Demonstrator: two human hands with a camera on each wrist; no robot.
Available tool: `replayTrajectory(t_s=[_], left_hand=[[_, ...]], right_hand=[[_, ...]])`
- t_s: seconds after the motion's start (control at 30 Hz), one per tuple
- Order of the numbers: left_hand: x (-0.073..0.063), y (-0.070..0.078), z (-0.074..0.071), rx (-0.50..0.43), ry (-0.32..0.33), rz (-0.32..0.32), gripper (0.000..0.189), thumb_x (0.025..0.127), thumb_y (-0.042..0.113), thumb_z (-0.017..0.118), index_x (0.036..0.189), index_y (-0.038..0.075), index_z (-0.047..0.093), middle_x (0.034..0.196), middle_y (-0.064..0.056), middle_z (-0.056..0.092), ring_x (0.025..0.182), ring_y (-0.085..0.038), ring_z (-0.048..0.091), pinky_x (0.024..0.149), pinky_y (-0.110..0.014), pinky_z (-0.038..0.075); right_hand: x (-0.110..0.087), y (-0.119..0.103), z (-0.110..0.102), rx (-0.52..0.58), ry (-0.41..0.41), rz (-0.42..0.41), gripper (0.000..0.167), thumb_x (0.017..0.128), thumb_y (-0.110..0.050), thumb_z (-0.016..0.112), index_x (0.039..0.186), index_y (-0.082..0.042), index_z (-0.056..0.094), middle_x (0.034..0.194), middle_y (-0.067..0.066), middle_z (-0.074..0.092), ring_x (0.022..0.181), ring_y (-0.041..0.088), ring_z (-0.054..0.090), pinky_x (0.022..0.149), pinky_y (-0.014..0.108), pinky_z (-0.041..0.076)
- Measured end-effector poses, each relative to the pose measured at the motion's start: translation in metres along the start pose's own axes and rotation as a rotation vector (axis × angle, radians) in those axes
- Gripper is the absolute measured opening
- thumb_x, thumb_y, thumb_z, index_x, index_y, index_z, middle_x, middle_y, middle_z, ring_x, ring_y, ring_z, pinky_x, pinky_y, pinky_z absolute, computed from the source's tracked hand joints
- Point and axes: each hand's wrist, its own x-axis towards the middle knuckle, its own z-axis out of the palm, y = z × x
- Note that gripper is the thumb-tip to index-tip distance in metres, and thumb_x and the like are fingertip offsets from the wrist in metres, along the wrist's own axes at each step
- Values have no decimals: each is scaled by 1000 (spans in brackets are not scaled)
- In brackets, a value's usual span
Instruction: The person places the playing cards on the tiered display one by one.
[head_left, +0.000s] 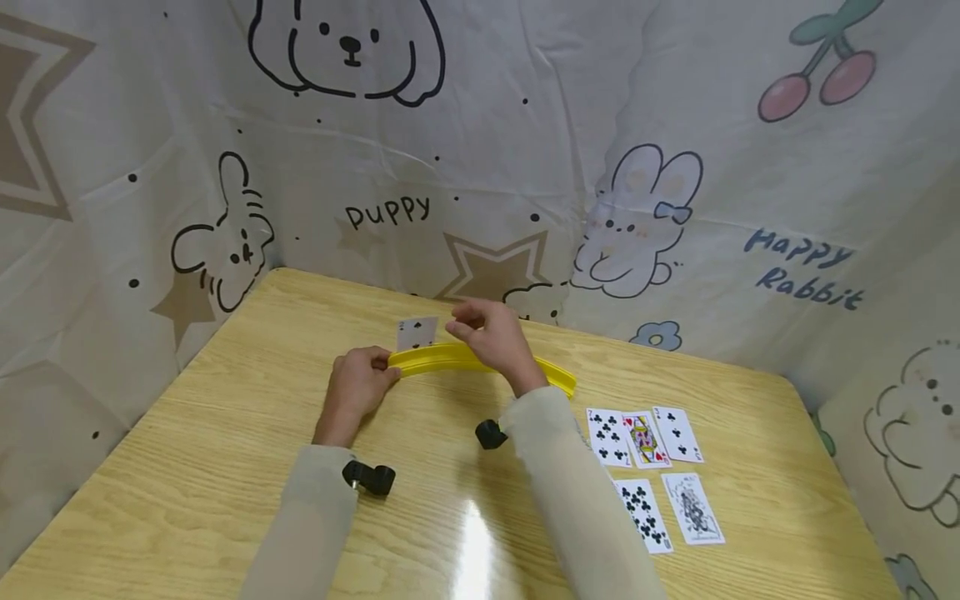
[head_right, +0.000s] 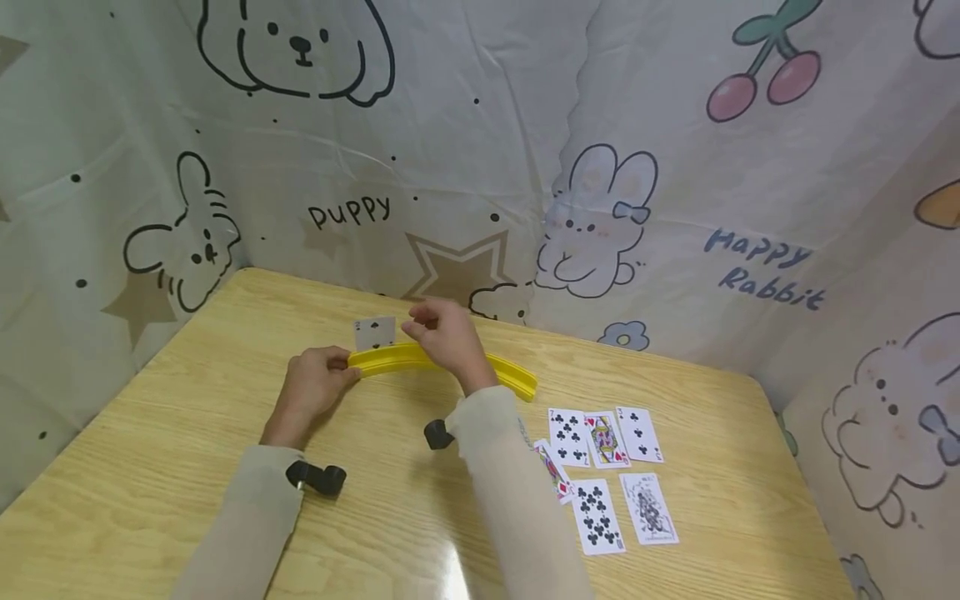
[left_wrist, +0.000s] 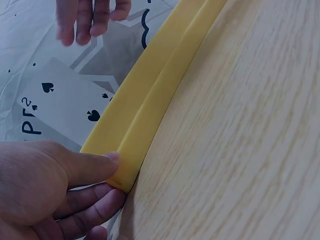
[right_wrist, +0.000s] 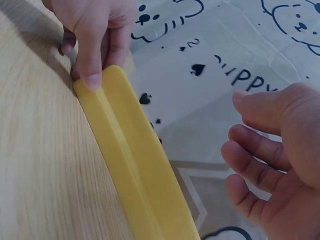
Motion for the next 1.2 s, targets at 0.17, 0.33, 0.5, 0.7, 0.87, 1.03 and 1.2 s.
replayTrajectory(t_s=[0.17,0.33,0.5,0.7,0.87,1.03,1.2], left_hand=[[-1,1,1,9,-1,1,36,93,15,73,124,-2,68,105,-15,71,94,-28,66,84,-43,53],[-2,1,0,13,9,-2,34,92,14,73,122,-1,69,106,-16,71,95,-29,66,85,-44,53],[-3,0,0,23,15,-1,33,92,15,74,121,-1,70,107,-16,72,97,-30,66,87,-46,52],[-2,1,2,37,16,15,33,92,15,73,121,-1,70,108,-17,71,98,-31,65,87,-46,52],[-2,2,2,37,6,25,33,93,15,73,122,-1,69,109,-17,71,98,-31,66,86,-46,53],[-2,2,1,31,6,31,35,93,15,73,123,-2,68,108,-18,71,96,-30,66,85,-45,54],[-2,2,1,30,1,33,37,93,15,72,125,-3,67,106,-18,71,94,-29,66,83,-44,54]], right_hand=[[-13,8,-12,-24,13,4,29,96,-23,70,117,-4,71,108,5,69,92,21,62,76,34,54],[-24,13,-21,-53,5,6,31,94,-23,72,117,-2,71,106,7,70,93,22,63,76,34,54],[-34,19,-26,-75,15,6,31,92,-22,74,115,-1,71,99,6,70,90,21,64,75,33,54],[-48,23,-34,-77,36,-6,28,91,-19,76,112,-1,72,97,6,69,88,21,64,75,35,55],[-59,27,-41,-82,22,12,30,91,-19,75,113,0,72,100,6,69,90,22,64,77,37,55],[-69,27,-48,-99,6,18,31,90,-20,77,113,1,72,101,6,70,90,21,64,79,38,54],[-78,29,-51,-97,2,42,33,88,-21,79,112,1,73,100,6,70,89,21,64,78,38,54]])
